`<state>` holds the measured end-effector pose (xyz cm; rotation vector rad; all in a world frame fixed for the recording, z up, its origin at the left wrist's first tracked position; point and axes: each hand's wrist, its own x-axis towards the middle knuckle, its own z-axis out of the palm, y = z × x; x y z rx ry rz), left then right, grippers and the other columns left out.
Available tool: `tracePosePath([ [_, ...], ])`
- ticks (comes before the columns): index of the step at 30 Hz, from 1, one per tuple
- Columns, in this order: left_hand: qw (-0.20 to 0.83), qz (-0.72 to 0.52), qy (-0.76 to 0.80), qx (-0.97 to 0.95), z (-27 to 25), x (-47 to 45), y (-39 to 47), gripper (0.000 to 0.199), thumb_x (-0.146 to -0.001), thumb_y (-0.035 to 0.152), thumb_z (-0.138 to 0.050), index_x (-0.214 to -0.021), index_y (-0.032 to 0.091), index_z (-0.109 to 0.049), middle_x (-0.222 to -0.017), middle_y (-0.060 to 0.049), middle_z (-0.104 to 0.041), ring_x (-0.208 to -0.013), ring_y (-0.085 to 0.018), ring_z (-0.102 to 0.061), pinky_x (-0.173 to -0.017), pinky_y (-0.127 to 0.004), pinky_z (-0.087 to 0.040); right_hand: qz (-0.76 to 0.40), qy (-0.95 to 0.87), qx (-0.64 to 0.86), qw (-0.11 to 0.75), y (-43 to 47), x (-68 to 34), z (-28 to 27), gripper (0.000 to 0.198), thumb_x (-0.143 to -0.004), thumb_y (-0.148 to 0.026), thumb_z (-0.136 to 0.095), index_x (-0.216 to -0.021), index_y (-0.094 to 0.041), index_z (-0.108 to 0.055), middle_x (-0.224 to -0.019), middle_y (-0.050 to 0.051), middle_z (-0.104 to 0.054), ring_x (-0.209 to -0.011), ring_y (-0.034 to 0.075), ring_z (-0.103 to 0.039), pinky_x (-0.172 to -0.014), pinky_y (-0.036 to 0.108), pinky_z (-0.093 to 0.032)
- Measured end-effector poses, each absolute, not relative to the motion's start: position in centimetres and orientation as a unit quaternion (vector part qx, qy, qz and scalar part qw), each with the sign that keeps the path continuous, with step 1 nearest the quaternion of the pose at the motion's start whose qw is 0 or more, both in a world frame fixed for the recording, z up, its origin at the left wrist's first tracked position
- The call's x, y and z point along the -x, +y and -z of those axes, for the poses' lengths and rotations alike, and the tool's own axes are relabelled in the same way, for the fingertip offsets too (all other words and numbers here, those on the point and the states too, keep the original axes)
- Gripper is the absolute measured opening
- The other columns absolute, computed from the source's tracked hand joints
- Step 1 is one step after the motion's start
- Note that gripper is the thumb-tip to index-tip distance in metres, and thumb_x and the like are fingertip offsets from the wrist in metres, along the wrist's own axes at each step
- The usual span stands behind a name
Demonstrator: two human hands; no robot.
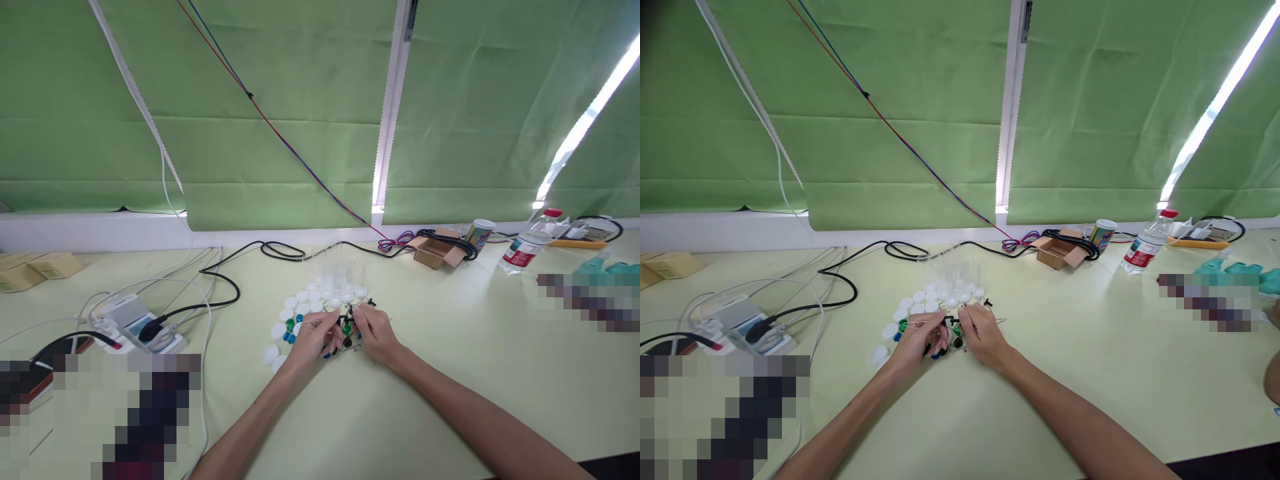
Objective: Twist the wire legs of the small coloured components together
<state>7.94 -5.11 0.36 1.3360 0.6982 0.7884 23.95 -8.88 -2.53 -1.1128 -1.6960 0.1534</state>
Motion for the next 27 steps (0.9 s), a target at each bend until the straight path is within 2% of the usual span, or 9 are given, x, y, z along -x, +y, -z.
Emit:
tracePosePath([
  [12,0.676,-0.356,0.313,-0.564,-0.59,-8.09,-5.28,0.047,-0.08,0.05,-0.063,-0.051,0.013,-0.061,-0.045,-0.005,-0.057,-0.037,-0.009,-0.045,-0.036,-0.021,-0.027,-0.046,-0.698,0.476,0.533,-9.04,-23.73,2.15,0.046,-0.103,-0.032,-0.026,-0.063,-0.023,-0.045,-0.059,0.001,-0.052,-0.06,0.017,-0.048,-0.064,0.031,-0.041],
  [14,0.682,-0.366,0.314,-0.55,-0.79,-8.06,-5.35,0.046,-0.08,0.049,-0.063,-0.051,0.013,-0.061,-0.045,-0.005,-0.057,-0.037,-0.009,-0.045,-0.037,-0.021,-0.027,-0.051,-0.69,0.483,0.537,-9.11,-23.77,2.19,0.042,-0.103,-0.032,-0.028,-0.069,-0.022,-0.051,-0.063,0.002,-0.055,-0.063,0.017,-0.051,-0.065,0.031,-0.042],
  [16,0.685,-0.376,0.314,-0.539,-0.93,-8.0,-5.36,0.046,-0.08,0.048,-0.063,-0.051,0.013,-0.061,-0.045,-0.005,-0.057,-0.037,-0.009,-0.044,-0.037,-0.021,-0.027,-0.063,-0.683,0.483,0.544,-9.21,-23.78,2.2,0.033,-0.102,-0.031,-0.032,-0.085,-0.021,-0.057,-0.07,0.002,-0.06,-0.067,0.017,-0.056,-0.067,0.031,-0.044],
  [19,0.692,-0.38,0.31,-0.529,-0.92,-7.9,-5.25,0.046,-0.081,0.048,-0.062,-0.052,0.012,-0.062,-0.044,-0.004,-0.056,-0.036,-0.008,-0.043,-0.038,-0.021,-0.028,-0.075,-0.678,0.477,0.554,-9.36,-23.69,2.15,0.023,-0.1,-0.031,-0.038,-0.108,-0.02,-0.057,-0.083,0.005,-0.065,-0.075,0.018,-0.062,-0.069,0.031,-0.048],
  [23,0.695,-0.38,0.304,-0.529,-0.71,-7.87,-5.06,0.046,-0.082,0.048,-0.061,-0.053,0.012,-0.062,-0.045,-0.004,-0.057,-0.035,-0.008,-0.043,-0.038,-0.021,-0.028,-0.075,-0.688,0.461,0.556,-9.39,-23.56,2.17,0.023,-0.099,-0.03,-0.042,-0.114,-0.021,-0.056,-0.095,0.007,-0.067,-0.083,0.019,-0.065,-0.074,0.032,-0.051],
  [27,0.692,-0.378,0.308,-0.533,-0.74,-7.93,-5.07,0.046,-0.081,0.048,-0.062,-0.052,0.013,-0.061,-0.045,-0.004,-0.056,-0.035,-0.008,-0.043,-0.037,-0.021,-0.028,-0.078,-0.696,0.454,0.551,-9.3,-23.57,2.36,0.022,-0.099,-0.028,-0.041,-0.112,-0.021,-0.057,-0.093,0.007,-0.068,-0.083,0.019,-0.065,-0.074,0.032,-0.052],
])
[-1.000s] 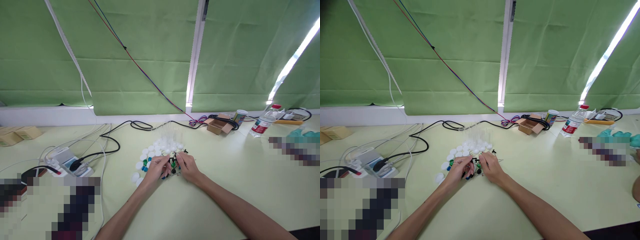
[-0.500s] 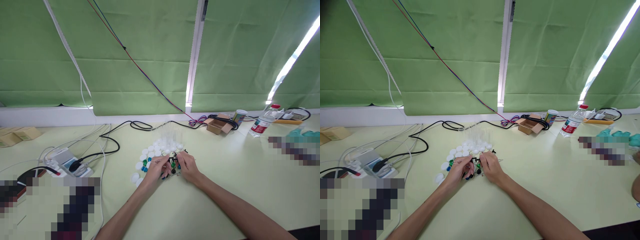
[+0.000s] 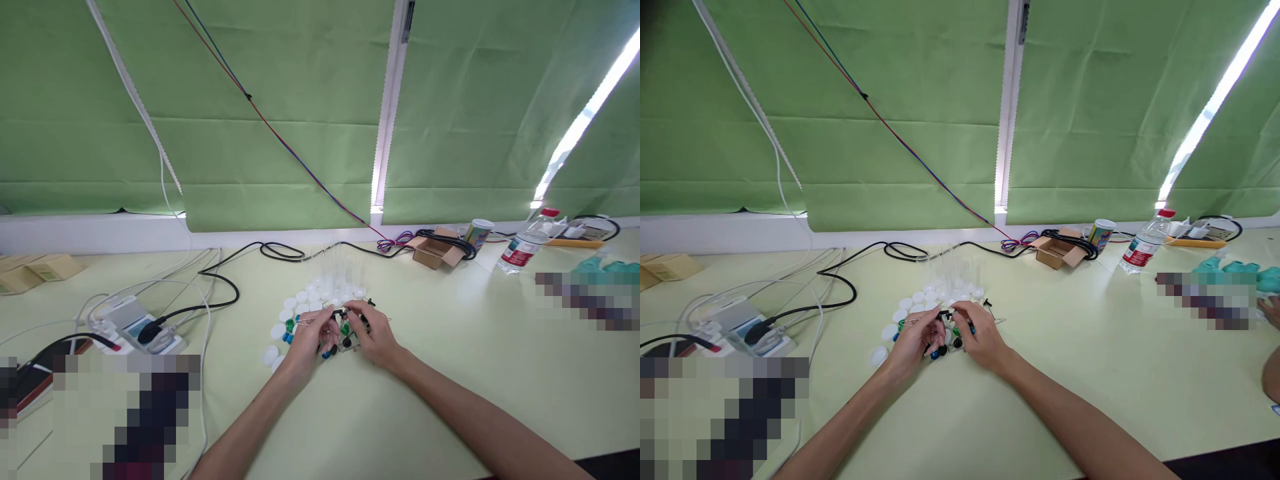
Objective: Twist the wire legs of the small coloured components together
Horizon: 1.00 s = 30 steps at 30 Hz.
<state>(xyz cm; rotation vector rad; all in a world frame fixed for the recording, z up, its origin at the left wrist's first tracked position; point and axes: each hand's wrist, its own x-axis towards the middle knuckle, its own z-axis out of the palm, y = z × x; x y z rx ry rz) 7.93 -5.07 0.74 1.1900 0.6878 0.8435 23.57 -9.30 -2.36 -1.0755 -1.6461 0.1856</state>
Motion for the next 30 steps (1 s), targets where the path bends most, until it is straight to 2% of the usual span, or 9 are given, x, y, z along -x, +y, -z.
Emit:
tracePosePath([
  [10,0.67,-0.367,0.325,-0.558,-0.78,-7.94,-5.27,0.048,-0.081,0.05,-0.061,-0.052,0.013,-0.062,-0.045,-0.005,-0.057,-0.036,-0.008,-0.045,-0.037,-0.021,-0.027,-0.079,-0.699,0.467,0.535,-9.21,-23.64,2.27,0.023,-0.101,-0.028,-0.037,-0.094,-0.021,-0.059,-0.079,0.003,-0.063,-0.071,0.017,-0.059,-0.068,0.029,-0.046],
  [22,0.644,-0.357,0.325,-0.593,-0.46,-7.97,-5.26,0.052,-0.083,0.054,-0.058,-0.051,0.013,-0.061,-0.045,-0.005,-0.056,-0.037,-0.009,-0.045,-0.037,-0.021,-0.027,-0.083,-0.706,0.47,0.523,-8.78,-23.83,2.62,0.039,-0.103,-0.03,-0.029,-0.067,-0.022,-0.042,-0.061,0.0,-0.048,-0.061,0.016,-0.045,-0.064,0.029,-0.037],
  [30,0.651,-0.349,0.326,-0.59,-0.18,-8.02,-5.14,0.05,-0.083,0.051,-0.059,-0.052,0.013,-0.061,-0.045,-0.005,-0.056,-0.039,-0.009,-0.046,-0.037,-0.02,-0.027,-0.077,-0.707,0.462,0.53,-8.65,-23.82,2.44,0.045,-0.104,-0.029,-0.028,-0.061,-0.022,-0.039,-0.057,-0.001,-0.047,-0.058,0.015,-0.045,-0.067,0.029,-0.038],
])
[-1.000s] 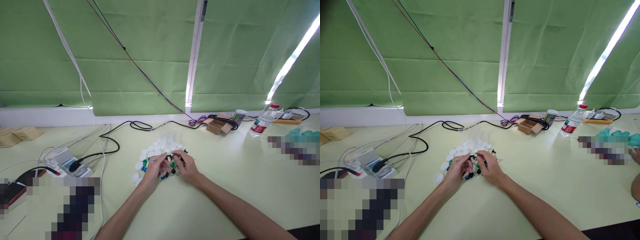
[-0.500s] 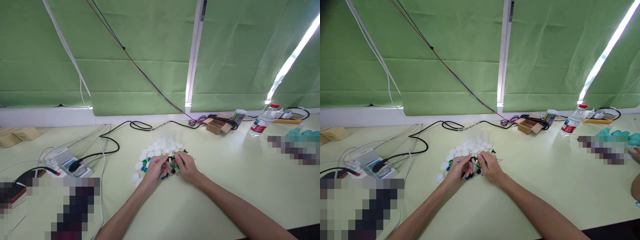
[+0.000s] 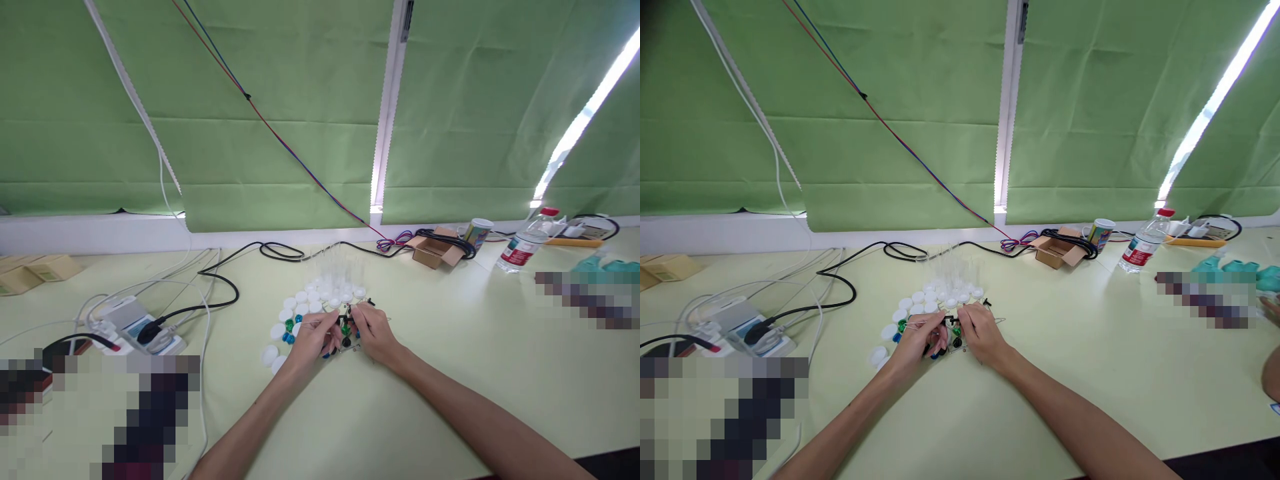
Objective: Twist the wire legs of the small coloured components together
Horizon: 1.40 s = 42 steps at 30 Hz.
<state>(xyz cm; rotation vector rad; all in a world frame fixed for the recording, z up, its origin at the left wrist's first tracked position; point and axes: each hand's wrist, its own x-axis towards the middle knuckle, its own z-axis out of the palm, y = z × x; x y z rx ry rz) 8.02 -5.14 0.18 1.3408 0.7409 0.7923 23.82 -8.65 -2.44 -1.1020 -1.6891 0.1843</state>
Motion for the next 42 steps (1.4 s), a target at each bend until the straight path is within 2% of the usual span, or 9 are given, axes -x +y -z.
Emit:
tracePosePath([
  [8,0.666,-0.363,0.333,-0.56,-0.62,-8.08,-5.29,0.048,-0.082,0.049,-0.06,-0.051,0.012,-0.06,-0.045,-0.005,-0.056,-0.036,-0.008,-0.044,-0.037,-0.02,-0.027,-0.06,-0.694,0.48,0.533,-8.89,-23.76,2.27,0.041,-0.103,-0.028,-0.029,-0.067,-0.021,-0.047,-0.062,0.001,-0.053,-0.062,0.016,-0.049,-0.066,0.03,-0.039],
  [11,0.681,-0.378,0.328,-0.534,-0.69,-7.99,-5.17,0.047,-0.082,0.048,-0.061,-0.052,0.012,-0.06,-0.045,-0.004,-0.056,-0.036,-0.008,-0.044,-0.037,-0.02,-0.028,-0.069,-0.685,0.486,0.538,-9.1,-23.73,2.22,0.03,-0.102,-0.027,-0.034,-0.086,-0.021,-0.058,-0.073,0.002,-0.061,-0.069,0.017,-0.055,-0.069,0.029,-0.042],
  [14,0.693,-0.389,0.323,-0.514,-0.7,-7.96,-5.07,0.046,-0.081,0.048,-0.063,-0.052,0.012,-0.061,-0.045,-0.004,-0.055,-0.038,-0.009,-0.044,-0.037,-0.02,-0.028,-0.073,-0.684,0.477,0.547,-9.21,-23.65,2.18,0.019,-0.099,-0.027,-0.042,-0.106,-0.02,-0.058,-0.086,0.004,-0.065,-0.078,0.018,-0.06,-0.073,0.029,-0.045],
  [18,0.697,-0.389,0.321,-0.509,-0.84,-8.0,-5.13,0.046,-0.08,0.048,-0.063,-0.052,0.012,-0.06,-0.044,-0.004,-0.055,-0.037,-0.009,-0.043,-0.037,-0.02,-0.028,-0.08,-0.696,0.456,0.55,-9.19,-23.57,2.21,0.02,-0.096,-0.025,-0.047,-0.113,-0.019,-0.056,-0.095,0.007,-0.066,-0.084,0.018,-0.061,-0.076,0.03,-0.048],
  [29,0.686,-0.379,0.323,-0.531,-0.65,-7.95,-5.05,0.048,-0.083,0.049,-0.06,-0.052,0.013,-0.061,-0.045,-0.004,-0.055,-0.036,-0.008,-0.043,-0.038,-0.021,-0.027,-0.089,-0.703,0.463,0.532,-9.12,-23.67,2.16,0.017,-0.098,-0.026,-0.043,-0.106,-0.02,-0.057,-0.09,0.006,-0.067,-0.081,0.019,-0.062,-0.072,0.031,-0.047],
  [35,0.673,-0.37,0.339,-0.543,-0.79,-7.97,-5.26,0.046,-0.082,0.049,-0.061,-0.052,0.013,-0.06,-0.044,-0.004,-0.055,-0.035,-0.008,-0.043,-0.038,-0.021,-0.026,-0.09,-0.708,0.469,0.52,-9.15,-23.66,1.93,0.021,-0.1,-0.027,-0.038,-0.091,-0.021,-0.056,-0.076,0.002,-0.06,-0.069,0.016,-0.056,-0.067,0.028,-0.043],
  [42,0.661,-0.364,0.333,-0.565,-0.66,-8.04,-5.31,0.047,-0.081,0.05,-0.061,-0.052,0.013,-0.061,-0.045,-0.004,-0.056,-0.036,-0.009,-0.044,-0.037,-0.021,-0.026,-0.066,-0.712,0.486,0.503,-8.95,-23.78,2.19,0.036,-0.102,-0.031,-0.032,-0.07,-0.022,-0.044,-0.063,-0.001,-0.047,-0.06,0.015,-0.044,-0.061,0.029,-0.037],
])
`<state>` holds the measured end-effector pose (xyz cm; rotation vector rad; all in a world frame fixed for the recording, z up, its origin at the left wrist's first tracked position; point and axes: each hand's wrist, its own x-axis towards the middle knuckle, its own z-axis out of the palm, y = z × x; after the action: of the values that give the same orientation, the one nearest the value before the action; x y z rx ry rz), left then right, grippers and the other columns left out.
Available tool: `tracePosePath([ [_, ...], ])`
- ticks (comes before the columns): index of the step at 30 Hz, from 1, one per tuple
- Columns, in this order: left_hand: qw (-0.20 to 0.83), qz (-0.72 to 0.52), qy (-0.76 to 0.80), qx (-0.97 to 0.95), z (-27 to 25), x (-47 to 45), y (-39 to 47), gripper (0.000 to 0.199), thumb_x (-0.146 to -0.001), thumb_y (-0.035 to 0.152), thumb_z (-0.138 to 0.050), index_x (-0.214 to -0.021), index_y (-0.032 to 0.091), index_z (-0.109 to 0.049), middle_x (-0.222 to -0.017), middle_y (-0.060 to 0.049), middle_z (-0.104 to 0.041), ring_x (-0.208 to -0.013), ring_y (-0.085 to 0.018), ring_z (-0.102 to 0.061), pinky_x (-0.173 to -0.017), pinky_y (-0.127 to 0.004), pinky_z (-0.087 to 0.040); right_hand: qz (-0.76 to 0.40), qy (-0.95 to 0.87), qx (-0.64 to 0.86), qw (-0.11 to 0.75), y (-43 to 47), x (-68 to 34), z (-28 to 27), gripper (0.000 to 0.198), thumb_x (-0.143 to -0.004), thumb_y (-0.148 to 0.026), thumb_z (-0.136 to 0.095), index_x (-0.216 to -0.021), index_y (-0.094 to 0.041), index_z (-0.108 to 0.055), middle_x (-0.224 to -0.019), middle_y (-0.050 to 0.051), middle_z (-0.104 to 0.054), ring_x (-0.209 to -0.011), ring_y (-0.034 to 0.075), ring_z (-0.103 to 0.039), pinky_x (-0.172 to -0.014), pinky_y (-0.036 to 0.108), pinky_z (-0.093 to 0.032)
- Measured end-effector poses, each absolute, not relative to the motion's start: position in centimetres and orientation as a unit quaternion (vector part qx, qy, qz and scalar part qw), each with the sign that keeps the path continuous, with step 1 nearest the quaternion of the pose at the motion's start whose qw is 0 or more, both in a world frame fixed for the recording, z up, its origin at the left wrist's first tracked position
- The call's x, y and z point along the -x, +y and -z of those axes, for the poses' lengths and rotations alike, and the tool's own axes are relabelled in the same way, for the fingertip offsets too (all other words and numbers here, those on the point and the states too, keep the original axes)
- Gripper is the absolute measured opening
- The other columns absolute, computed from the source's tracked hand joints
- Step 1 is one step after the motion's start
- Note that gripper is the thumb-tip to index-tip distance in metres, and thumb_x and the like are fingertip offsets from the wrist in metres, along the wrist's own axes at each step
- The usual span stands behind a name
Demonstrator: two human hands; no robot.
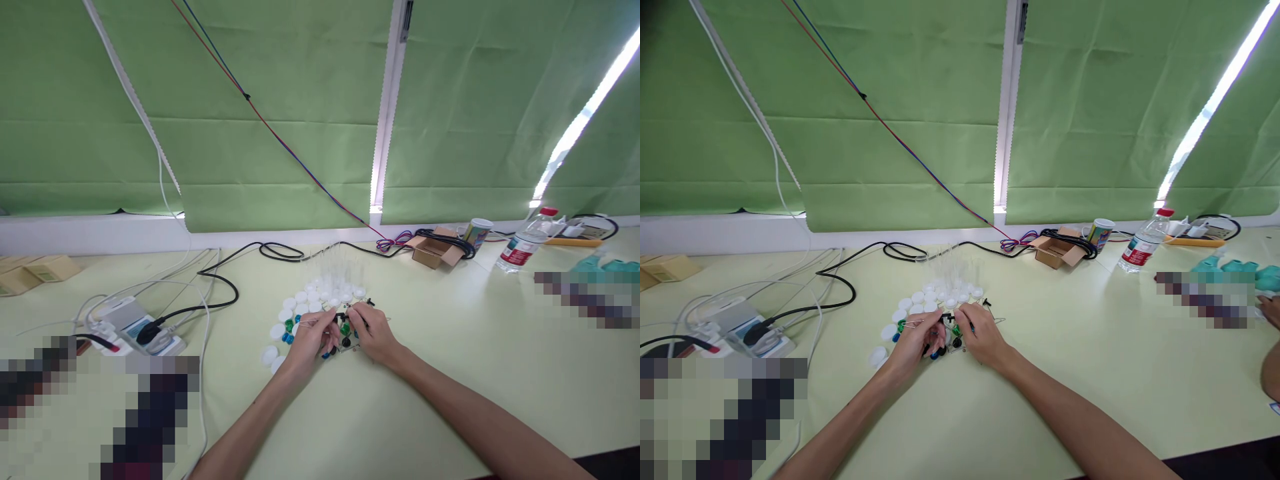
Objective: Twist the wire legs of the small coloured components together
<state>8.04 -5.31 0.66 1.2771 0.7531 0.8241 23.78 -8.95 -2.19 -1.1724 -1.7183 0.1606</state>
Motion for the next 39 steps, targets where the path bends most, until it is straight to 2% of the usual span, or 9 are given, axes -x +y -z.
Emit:
tracePosePath([
  [12,0.659,-0.349,0.331,-0.578,-0.51,-7.99,-5.3,0.051,-0.083,0.054,-0.058,-0.052,0.014,-0.061,-0.046,-0.005,-0.057,-0.038,-0.01,-0.045,-0.038,-0.022,-0.027,-0.079,-0.706,0.482,0.513,-8.66,-23.83,2.54,0.043,-0.104,-0.033,-0.026,-0.063,-0.023,-0.038,-0.058,-0.001,-0.044,-0.057,0.016,-0.041,-0.061,0.029,-0.035],
  [19,0.663,-0.355,0.336,-0.567,-0.43,-8.13,-5.28,0.049,-0.081,0.052,-0.06,-0.052,0.013,-0.061,-0.045,-0.005,-0.056,-0.037,-0.009,-0.045,-0.037,-0.021,-0.027,-0.06,-0.699,0.492,0.516,-8.67,-23.87,2.36,0.045,-0.103,-0.033,-0.026,-0.063,-0.022,-0.04,-0.059,-0.001,-0.047,-0.058,0.016,-0.045,-0.062,0.029,-0.038],
  [21,0.665,-0.365,0.338,-0.557,-0.57,-8.14,-5.25,0.048,-0.08,0.051,-0.062,-0.052,0.013,-0.061,-0.044,-0.004,-0.056,-0.036,-0.009,-0.044,-0.037,-0.021,-0.026,-0.065,-0.688,0.498,0.524,-8.84,-23.83,2.25,0.042,-0.103,-0.033,-0.028,-0.067,-0.022,-0.047,-0.061,0.0,-0.052,-0.06,0.016,-0.048,-0.063,0.029,-0.04],
  [23,0.673,-0.381,0.337,-0.537,-0.75,-8.1,-5.19,0.046,-0.079,0.05,-0.063,-0.052,0.013,-0.061,-0.044,-0.004,-0.056,-0.036,-0.009,-0.044,-0.037,-0.021,-0.027,-0.083,-0.674,0.496,0.54,-9.03,-23.76,2.17,0.03,-0.102,-0.032,-0.034,-0.084,-0.021,-0.055,-0.069,0.001,-0.059,-0.064,0.016,-0.054,-0.065,0.029,-0.044],
  [25,0.684,-0.394,0.337,-0.513,-0.91,-8.04,-5.11,0.045,-0.078,0.049,-0.064,-0.052,0.013,-0.061,-0.044,-0.003,-0.055,-0.036,-0.008,-0.043,-0.037,-0.02,-0.027,-0.097,-0.668,0.482,0.558,-9.17,-23.67,2.13,0.019,-0.1,-0.031,-0.041,-0.105,-0.02,-0.056,-0.078,0.002,-0.064,-0.07,0.016,-0.059,-0.069,0.029,-0.047],
  [27,0.692,-0.401,0.338,-0.496,-0.96,-8.0,-5.03,0.044,-0.078,0.048,-0.064,-0.051,0.013,-0.06,-0.044,-0.003,-0.055,-0.036,-0.008,-0.043,-0.036,-0.02,-0.027,-0.096,-0.676,0.466,0.562,-9.22,-23.59,2.13,0.021,-0.097,-0.03,-0.045,-0.114,-0.02,-0.053,-0.086,0.004,-0.065,-0.076,0.018,-0.062,-0.074,0.03,-0.049],
  [31,0.698,-0.398,0.337,-0.491,-0.79,-8.0,-4.96,0.044,-0.078,0.048,-0.065,-0.051,0.013,-0.061,-0.045,-0.003,-0.055,-0.036,-0.008,-0.043,-0.036,-0.02,-0.026,-0.091,-0.694,0.455,0.551,-9.1,-23.52,2.26,0.023,-0.096,-0.029,-0.049,-0.116,-0.021,-0.054,-0.095,0.007,-0.065,-0.08,0.018,-0.061,-0.077,0.032,-0.05],
  [39,0.702,-0.383,0.336,-0.497,-0.92,-8.05,-5.18,0.046,-0.078,0.049,-0.065,-0.051,0.013,-0.06,-0.044,-0.004,-0.055,-0.037,-0.008,-0.044,-0.036,-0.02,-0.026,-0.105,-0.701,0.453,0.54,-8.93,-23.69,2.57,0.019,-0.097,-0.027,-0.046,-0.113,-0.02,-0.053,-0.09,0.005,-0.064,-0.079,0.018,-0.061,-0.073,0.03,-0.049],
])
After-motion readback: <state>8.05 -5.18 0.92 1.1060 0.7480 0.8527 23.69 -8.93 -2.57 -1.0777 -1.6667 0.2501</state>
